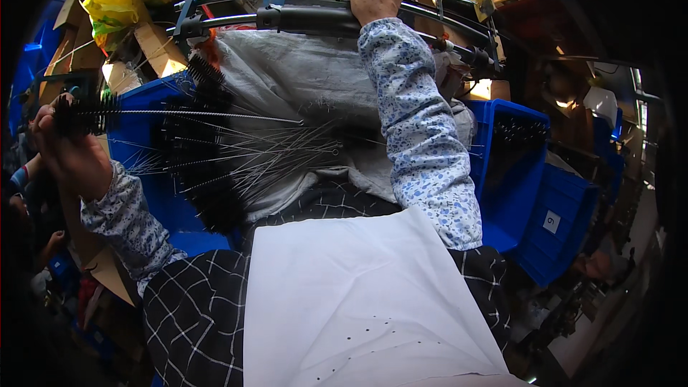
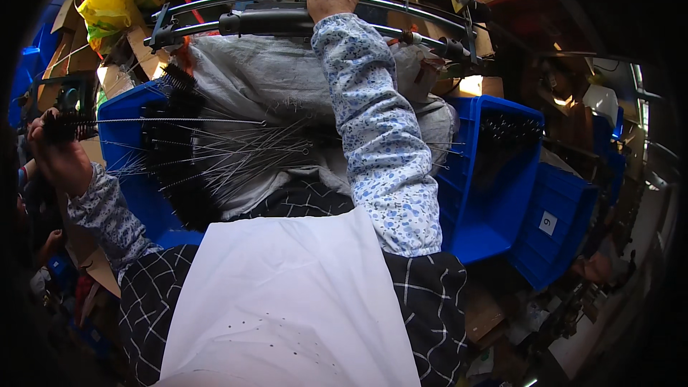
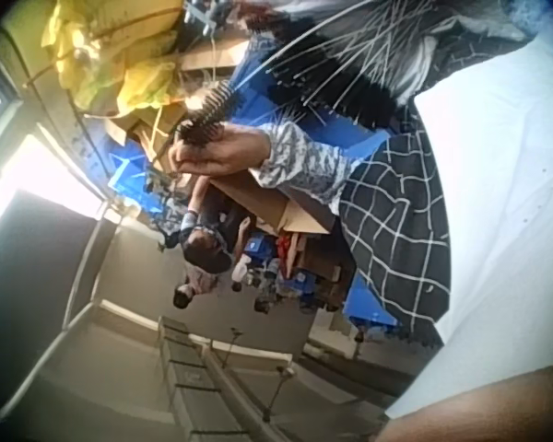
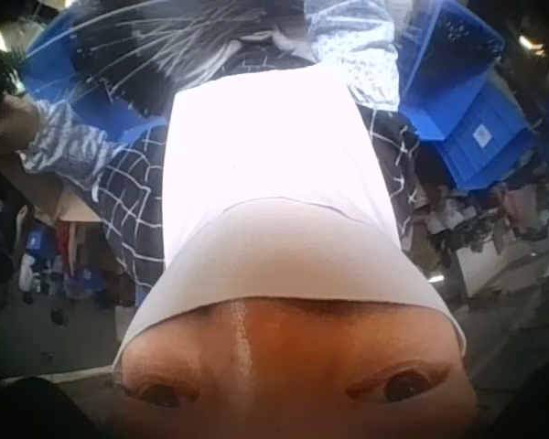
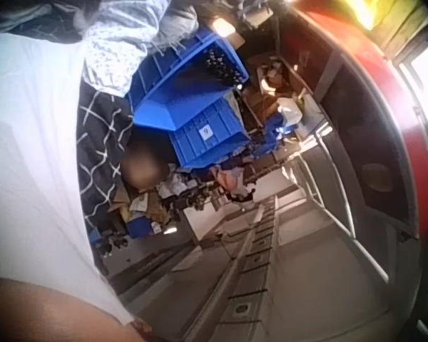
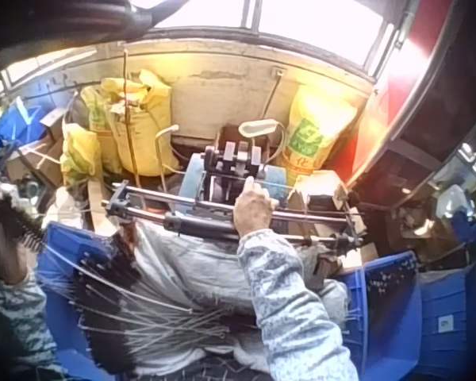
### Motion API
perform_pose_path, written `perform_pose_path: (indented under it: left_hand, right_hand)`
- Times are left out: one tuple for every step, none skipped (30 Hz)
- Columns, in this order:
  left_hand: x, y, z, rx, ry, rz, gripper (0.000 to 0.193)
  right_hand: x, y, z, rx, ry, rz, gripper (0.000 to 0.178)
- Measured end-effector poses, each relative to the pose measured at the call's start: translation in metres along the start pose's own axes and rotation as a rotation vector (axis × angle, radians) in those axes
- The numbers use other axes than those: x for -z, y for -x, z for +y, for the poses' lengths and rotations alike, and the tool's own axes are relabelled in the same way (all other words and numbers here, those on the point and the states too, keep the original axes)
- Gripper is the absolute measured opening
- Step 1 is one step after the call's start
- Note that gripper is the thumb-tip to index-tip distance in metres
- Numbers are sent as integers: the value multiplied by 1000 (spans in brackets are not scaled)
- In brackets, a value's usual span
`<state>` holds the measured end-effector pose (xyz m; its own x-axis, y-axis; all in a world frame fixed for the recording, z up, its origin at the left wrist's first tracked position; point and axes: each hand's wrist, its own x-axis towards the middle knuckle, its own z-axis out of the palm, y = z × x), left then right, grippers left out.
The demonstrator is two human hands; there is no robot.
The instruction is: The person repeatedly picks up a bundle of black bristles and a metal wire frame, then inserts the bristles into the frame. They perform this repetitive assembly action continuously, handling the components one at a time in a workshop setting.
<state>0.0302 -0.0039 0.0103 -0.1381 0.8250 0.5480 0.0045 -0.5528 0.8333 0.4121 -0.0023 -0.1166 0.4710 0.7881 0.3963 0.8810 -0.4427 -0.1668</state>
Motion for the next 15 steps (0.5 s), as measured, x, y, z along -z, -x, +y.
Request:
perform_pose_path:
  left_hand:
    - [-2, -1, 0, 35, -9, -53, 17]
    - [-9, 2, 2, 28, -41, -33, 18]
    - [-22, 8, 6, 21, -74, -9, 20]
    - [-28, 11, 7, 15, -108, 14, 22]
    - [-26, 10, 6, 22, -105, 5, 22]
    - [-25, 9, 6, 48, -93, 13, 22]
    - [-22, 9, 5, 75, -76, 20, 22]
    - [-18, 11, 3, 100, -63, 31, 22]
    - [-12, 11, 0, 103, -53, 25, 21]
    - [-5, 11, -3, 106, -39, 18, 20]
    - [0, 11, -5, 109, -25, 12, 19]
    - [3, 11, -8, 94, -62, 0, 18]
    - [6, 11, -11, 76, -108, -11, 18]
    - [9, 10, -14, 58, -154, -22, 17]
    - [13, 8, -18, -33, -277, -99, 18]
  right_hand:
    - [3, 1, 1, -1, -13, -5, 30]
    - [8, 2, 2, -3, -25, -9, 28]
    - [11, 3, 2, -1, -38, -15, 26]
    - [12, 2, 8, 25, -60, -30, 28]
    - [12, 1, 19, 51, -83, -46, 31]
    - [11, 0, 32, 77, -108, -63, 33]
    - [6, 0, 46, 85, -81, -8, 34]
    - [-10, -4, 68, 127, -155, 31, 35]
    - [1, -2, 71, 102, -109, -7, 35]
    - [15, -1, 74, 76, -59, -42, 36]
    - [12, -2, 86, 72, -42, -45, 37]
    - [9, -3, 100, 67, -24, -48, 38]
    - [17, -6, 104, 40, -45, -135, 39]
    - [7, -10, 120, 43, -58, -129, 38]
    - [10, -17, 126, 20, -83, -171, 36]
